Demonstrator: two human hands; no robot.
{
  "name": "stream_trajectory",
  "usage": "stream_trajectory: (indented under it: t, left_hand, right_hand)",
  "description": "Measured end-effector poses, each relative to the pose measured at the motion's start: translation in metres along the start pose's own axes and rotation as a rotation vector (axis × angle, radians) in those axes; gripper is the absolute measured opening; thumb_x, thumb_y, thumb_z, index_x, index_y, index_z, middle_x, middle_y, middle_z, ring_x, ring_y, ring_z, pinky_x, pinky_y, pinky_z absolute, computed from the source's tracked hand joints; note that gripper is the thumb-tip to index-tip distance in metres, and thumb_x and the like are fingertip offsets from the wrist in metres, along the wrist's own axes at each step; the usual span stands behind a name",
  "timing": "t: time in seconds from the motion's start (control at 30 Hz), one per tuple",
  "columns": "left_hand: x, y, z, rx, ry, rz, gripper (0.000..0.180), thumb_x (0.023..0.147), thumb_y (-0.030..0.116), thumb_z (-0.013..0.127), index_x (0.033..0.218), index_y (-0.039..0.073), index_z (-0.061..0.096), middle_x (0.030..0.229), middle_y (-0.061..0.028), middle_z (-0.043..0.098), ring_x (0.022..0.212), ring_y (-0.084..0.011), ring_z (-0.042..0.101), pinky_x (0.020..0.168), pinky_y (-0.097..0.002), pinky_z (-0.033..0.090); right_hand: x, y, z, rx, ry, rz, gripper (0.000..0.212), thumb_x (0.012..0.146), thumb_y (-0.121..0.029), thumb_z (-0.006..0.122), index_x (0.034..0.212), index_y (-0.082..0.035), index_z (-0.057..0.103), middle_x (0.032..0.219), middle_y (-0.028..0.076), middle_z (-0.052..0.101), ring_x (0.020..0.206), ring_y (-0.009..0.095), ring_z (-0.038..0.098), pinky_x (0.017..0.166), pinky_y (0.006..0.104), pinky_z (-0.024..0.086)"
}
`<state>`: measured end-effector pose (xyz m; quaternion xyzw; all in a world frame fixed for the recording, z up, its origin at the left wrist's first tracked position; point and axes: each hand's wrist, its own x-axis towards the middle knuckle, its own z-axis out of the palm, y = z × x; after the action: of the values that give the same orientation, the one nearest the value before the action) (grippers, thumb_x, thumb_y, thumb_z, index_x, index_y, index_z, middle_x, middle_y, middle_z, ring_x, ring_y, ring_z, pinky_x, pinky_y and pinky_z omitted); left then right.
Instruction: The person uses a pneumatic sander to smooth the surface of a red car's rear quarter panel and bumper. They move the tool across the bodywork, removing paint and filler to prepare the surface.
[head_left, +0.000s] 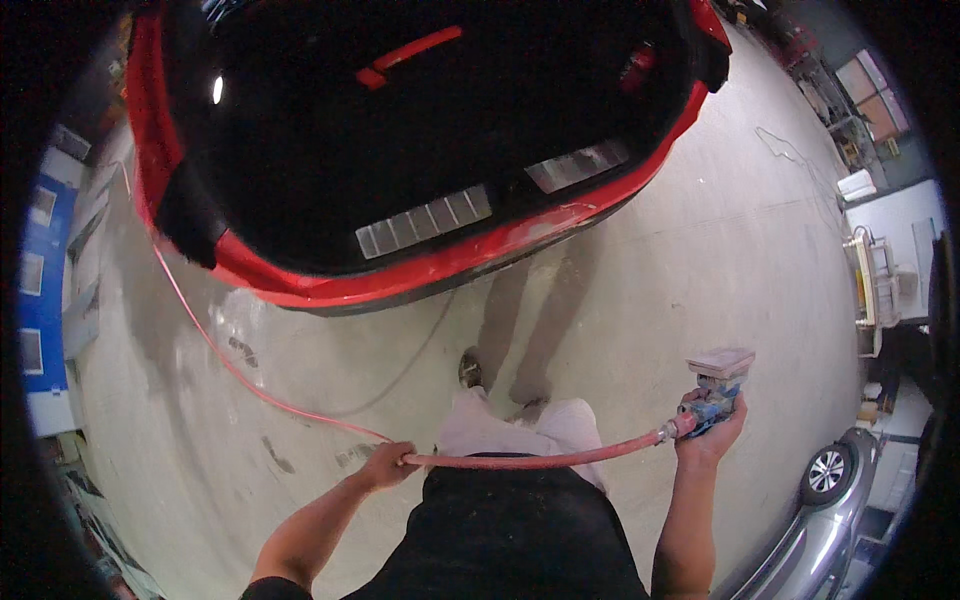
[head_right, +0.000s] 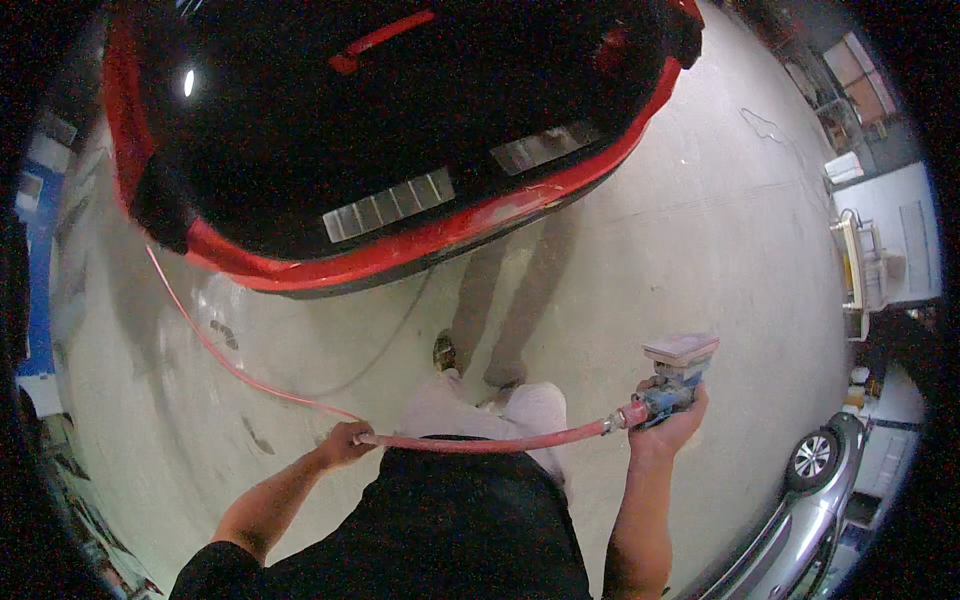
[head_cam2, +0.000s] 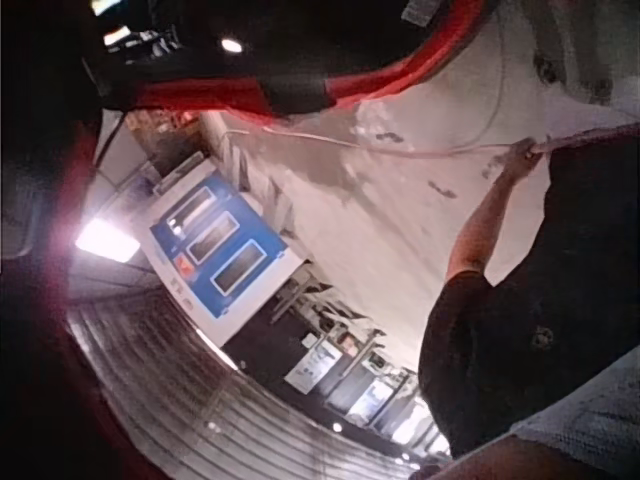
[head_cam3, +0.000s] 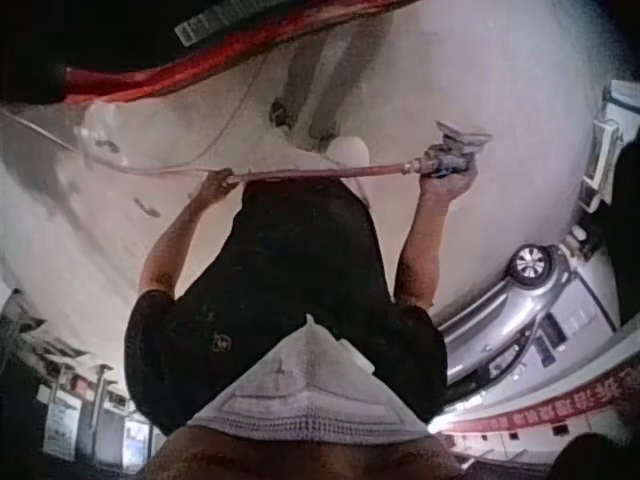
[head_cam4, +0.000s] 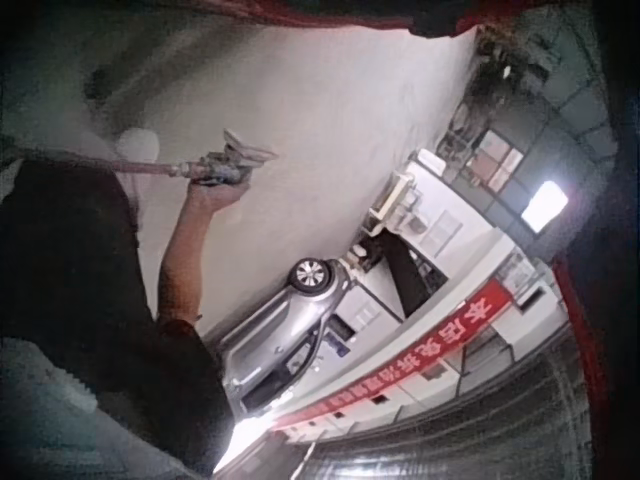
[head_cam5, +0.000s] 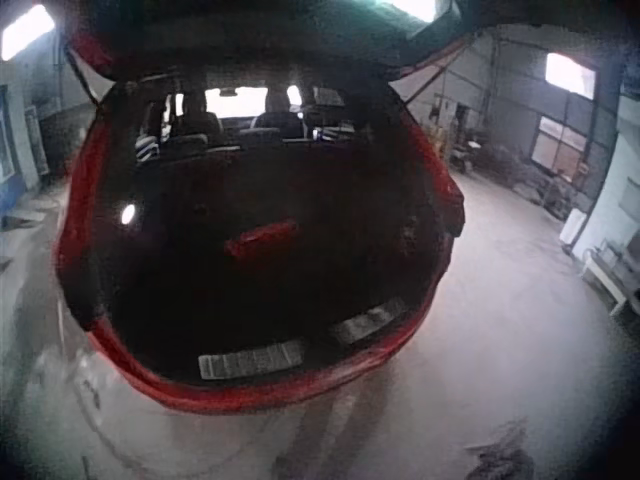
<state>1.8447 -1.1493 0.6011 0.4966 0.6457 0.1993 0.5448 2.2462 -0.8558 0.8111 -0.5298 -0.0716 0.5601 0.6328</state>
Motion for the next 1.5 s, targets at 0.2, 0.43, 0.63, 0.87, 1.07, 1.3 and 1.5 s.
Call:
stream_trajectory:
  t: [0.2,0.43,0.63,0.87,1.07,1.3,1.5]
  left_hand:
    - [0.09,0.169,-0.032,0.123,-0.211,0.12,0.021,0.081,0.021,0.071,0.094,0.006,0.063,0.081,-0.017,0.066,0.077,-0.0371,0.065,0.067,-0.0439,0.049]
    - [0.138,0.245,-0.023,0.159,-0.335,0.181,0.027,0.085,0.028,0.067,0.1,0.006,0.064,0.087,-0.0189,0.067,0.085,-0.0375,0.065,0.074,-0.0447,0.05]
    - [0.165,0.317,-0.029,0.094,-0.218,0.089,0.033,0.088,0.036,0.066,0.104,0.008,0.064,0.084,-0.0186,0.066,0.081,-0.0379,0.065,0.072,-0.0437,0.049]
    - [0.198,0.386,0.012,-0.233,0.172,-0.049,0.056,0.088,0.047,0.065,0.116,-0.001,0.059,0.082,-0.0216,0.066,0.079,-0.0352,0.066,0.085,-0.0433,0.049]
    - [0.19,0.379,0.041,-0.028,0.523,-0.155,0.053,0.09,0.047,0.062,0.113,-0.001,0.059,0.086,-0.0213,0.067,0.092,-0.0364,0.065,0.11,-0.0485,0.03]
    - [0.214,0.381,0.053,-0.123,0.631,-0.312,0.043,0.09,0.038,0.065,0.112,0.003,0.054,0.099,-0.0214,0.065,0.097,-0.0396,0.063,0.094,-0.0509,0.042]
    - [0.261,0.35,0.086,-0.268,0.509,-0.304,0.035,0.089,0.027,0.065,0.108,0.003,0.05,0.09,-0.026,0.064,0.086,-0.0463,0.062,0.075,-0.0541,0.047]
  right_hand:
    - [0.027,0.015,0.021,0.047,-0.072,0.031,0.042,0.091,-0.046,0.047,0.108,-0.009,0.058,0.084,0.011,0.064,0.068,0.028,0.06,0.064,0.042,0.051]
    - [0.065,0.02,0.062,0.097,-0.421,0.173,0.062,0.082,-0.053,0.054,0.127,-0.01,0.052,0.112,0.012,0.063,0.091,0.033,0.062,0.081,0.0505,0.051]
    - [0.116,0.01,0.094,0.19,-0.812,0.447,0.083,0.072,-0.03,0.067,0.144,-0.005,0.035,0.134,0.015,0.052,0.122,0.032,0.054,0.104,0.047,0.045]
    - [0.158,0.01,0.131,-0.027,-1.018,0.707,0.087,0.065,-0.016,0.074,0.141,-0.003,0.033,0.128,0.016,0.051,0.118,0.031,0.055,0.101,0.0431,0.047]
    - [0.159,0.052,0.145,-0.295,-0.936,0.767,0.07,0.082,-0.018,0.068,0.141,-0.007,0.033,0.129,0.011,0.051,0.118,0.026,0.053,0.098,0.0402,0.046]
    - [0.158,0.093,0.15,-0.651,-1.017,0.286,0.069,0.088,-0.018,0.069,0.141,-0.002,0.028,0.125,0.012,0.049,0.111,0.02,0.051,0.096,0.0344,0.043]
    - [0.187,0.1,0.121,-0.853,-0.777,0.18,0.074,0.089,-0.023,0.071,0.143,0.001,0.026,0.122,0.012,0.05,0.105,0.02,0.051,0.091,0.0325,0.044]
